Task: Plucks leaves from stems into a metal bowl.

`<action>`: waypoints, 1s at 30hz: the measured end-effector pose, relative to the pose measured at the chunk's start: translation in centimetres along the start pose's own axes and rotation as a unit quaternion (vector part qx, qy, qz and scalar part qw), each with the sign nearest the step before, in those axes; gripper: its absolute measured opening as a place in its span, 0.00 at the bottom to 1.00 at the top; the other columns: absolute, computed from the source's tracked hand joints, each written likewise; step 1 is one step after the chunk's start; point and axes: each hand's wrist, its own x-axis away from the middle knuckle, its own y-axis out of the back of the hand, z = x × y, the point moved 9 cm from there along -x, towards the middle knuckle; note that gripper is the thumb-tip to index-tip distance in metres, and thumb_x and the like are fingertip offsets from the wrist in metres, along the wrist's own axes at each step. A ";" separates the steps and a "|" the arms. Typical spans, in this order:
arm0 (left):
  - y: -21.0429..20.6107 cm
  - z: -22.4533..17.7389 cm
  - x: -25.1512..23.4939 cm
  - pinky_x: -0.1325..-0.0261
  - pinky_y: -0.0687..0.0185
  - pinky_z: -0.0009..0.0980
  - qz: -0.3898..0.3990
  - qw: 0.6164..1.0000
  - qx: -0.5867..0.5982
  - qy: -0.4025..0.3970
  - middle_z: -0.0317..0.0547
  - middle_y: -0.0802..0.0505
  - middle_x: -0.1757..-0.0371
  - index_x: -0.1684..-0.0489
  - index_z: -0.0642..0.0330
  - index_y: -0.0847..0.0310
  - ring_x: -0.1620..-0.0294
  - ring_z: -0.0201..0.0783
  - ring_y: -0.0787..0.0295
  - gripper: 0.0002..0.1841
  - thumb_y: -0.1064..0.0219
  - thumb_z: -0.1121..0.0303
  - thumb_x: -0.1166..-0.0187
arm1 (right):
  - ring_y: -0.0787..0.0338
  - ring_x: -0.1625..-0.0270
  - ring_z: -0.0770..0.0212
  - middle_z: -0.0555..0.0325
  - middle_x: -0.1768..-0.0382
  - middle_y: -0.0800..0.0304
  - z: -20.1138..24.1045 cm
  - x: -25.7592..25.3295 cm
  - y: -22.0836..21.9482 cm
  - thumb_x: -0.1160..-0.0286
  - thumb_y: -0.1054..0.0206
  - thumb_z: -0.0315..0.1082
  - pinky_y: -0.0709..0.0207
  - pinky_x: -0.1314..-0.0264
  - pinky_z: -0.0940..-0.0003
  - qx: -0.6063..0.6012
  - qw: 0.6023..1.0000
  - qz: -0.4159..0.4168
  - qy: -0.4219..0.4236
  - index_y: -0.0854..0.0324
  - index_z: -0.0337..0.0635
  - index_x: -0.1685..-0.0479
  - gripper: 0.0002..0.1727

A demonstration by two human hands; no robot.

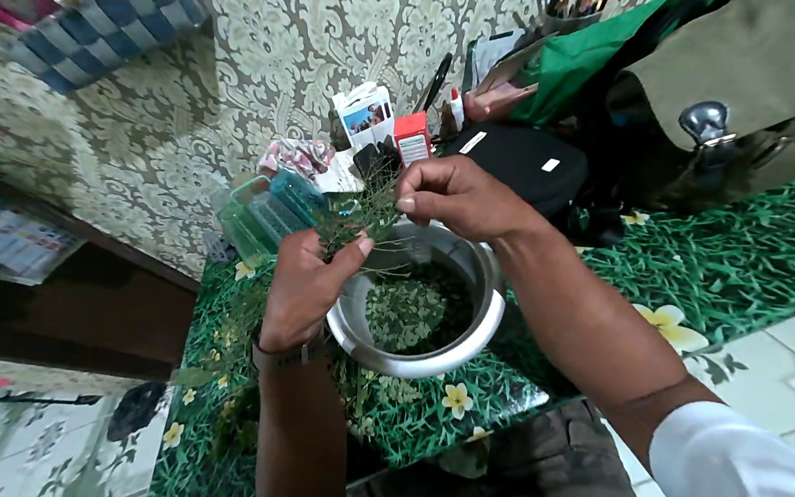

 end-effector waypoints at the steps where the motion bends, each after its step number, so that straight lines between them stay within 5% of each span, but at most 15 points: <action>1: 0.2 0.0 0.1 0.61 0.11 0.23 -0.001 1.000 -0.007 0.005 0.31 0.07 0.67 0.61 0.54 0.10 0.67 0.24 0.11 0.05 0.30 0.75 0.26 | 0.22 0.72 0.78 0.71 0.71 0.17 0.0 0.0 0.1 0.21 0.37 0.30 0.25 0.68 0.80 0.011 1.000 -0.006 -0.007 0.18 0.44 0.68 0.07; 5: 1.2 -0.2 0.3 0.61 0.12 0.22 -0.004 1.000 -0.016 0.002 0.29 0.07 0.67 0.63 0.51 0.10 0.67 0.22 0.12 0.04 0.29 0.72 0.27 | 0.22 0.73 0.79 0.73 0.76 0.20 0.3 0.2 0.8 0.17 0.37 0.35 0.25 0.68 0.80 0.041 0.999 -0.017 -0.011 0.19 0.45 0.66 0.08; 8: 0.8 -0.6 0.3 0.58 0.10 0.22 0.015 0.999 -0.019 -0.022 0.29 0.06 0.65 0.62 0.53 0.10 0.65 0.22 0.10 0.05 0.29 0.73 0.27 | 0.21 0.68 0.79 0.69 0.67 0.17 0.9 0.3 -0.6 0.16 0.40 0.40 0.24 0.65 0.80 0.067 0.997 0.030 0.009 0.16 0.41 0.57 0.13; 11: 0.3 -0.8 0.3 0.56 0.10 0.22 0.024 0.998 -0.055 -0.030 0.29 0.06 0.65 0.62 0.55 0.09 0.63 0.21 0.10 0.05 0.30 0.75 0.27 | 0.18 0.62 0.78 0.65 0.60 0.14 0.7 0.1 -1.7 0.20 0.37 0.34 0.23 0.64 0.81 0.033 0.999 0.038 0.014 0.17 0.41 0.64 0.08; 17: 0.5 -0.6 0.3 0.58 0.11 0.21 0.013 0.998 -0.054 -0.022 0.28 0.07 0.66 0.63 0.54 0.10 0.65 0.20 0.11 0.04 0.30 0.74 0.27 | 0.19 0.65 0.76 0.68 0.62 0.15 0.1 -0.1 0.1 0.19 0.39 0.33 0.21 0.62 0.77 -0.008 0.999 -0.049 0.006 0.18 0.46 0.66 0.08; 20: 0.7 -0.4 0.3 0.59 0.11 0.21 0.017 0.999 -0.018 -0.021 0.29 0.06 0.66 0.62 0.53 0.09 0.65 0.22 0.11 0.04 0.29 0.74 0.26 | 0.17 0.62 0.78 0.68 0.60 0.13 0.5 0.0 -0.1 0.16 0.39 0.39 0.20 0.60 0.77 0.025 1.000 -0.002 0.009 0.15 0.44 0.61 0.11; 23: 0.8 -0.2 0.2 0.58 0.11 0.23 0.019 1.000 0.009 -0.016 0.29 0.07 0.66 0.63 0.52 0.09 0.64 0.23 0.11 0.04 0.29 0.73 0.28 | 0.16 0.60 0.79 0.67 0.59 0.13 0.7 0.2 -1.4 0.23 0.33 0.34 0.19 0.57 0.80 0.027 0.998 0.057 -0.006 0.16 0.38 0.54 0.08; 30: 0.1 0.0 0.0 0.56 0.10 0.22 0.027 0.999 -0.005 -0.020 0.31 0.06 0.65 0.61 0.56 0.09 0.64 0.22 0.10 0.05 0.29 0.76 0.27 | 0.18 0.66 0.75 0.61 0.59 0.13 0.3 0.1 -2.5 0.23 0.36 0.32 0.23 0.68 0.79 0.017 1.000 0.016 0.006 0.16 0.40 0.65 0.07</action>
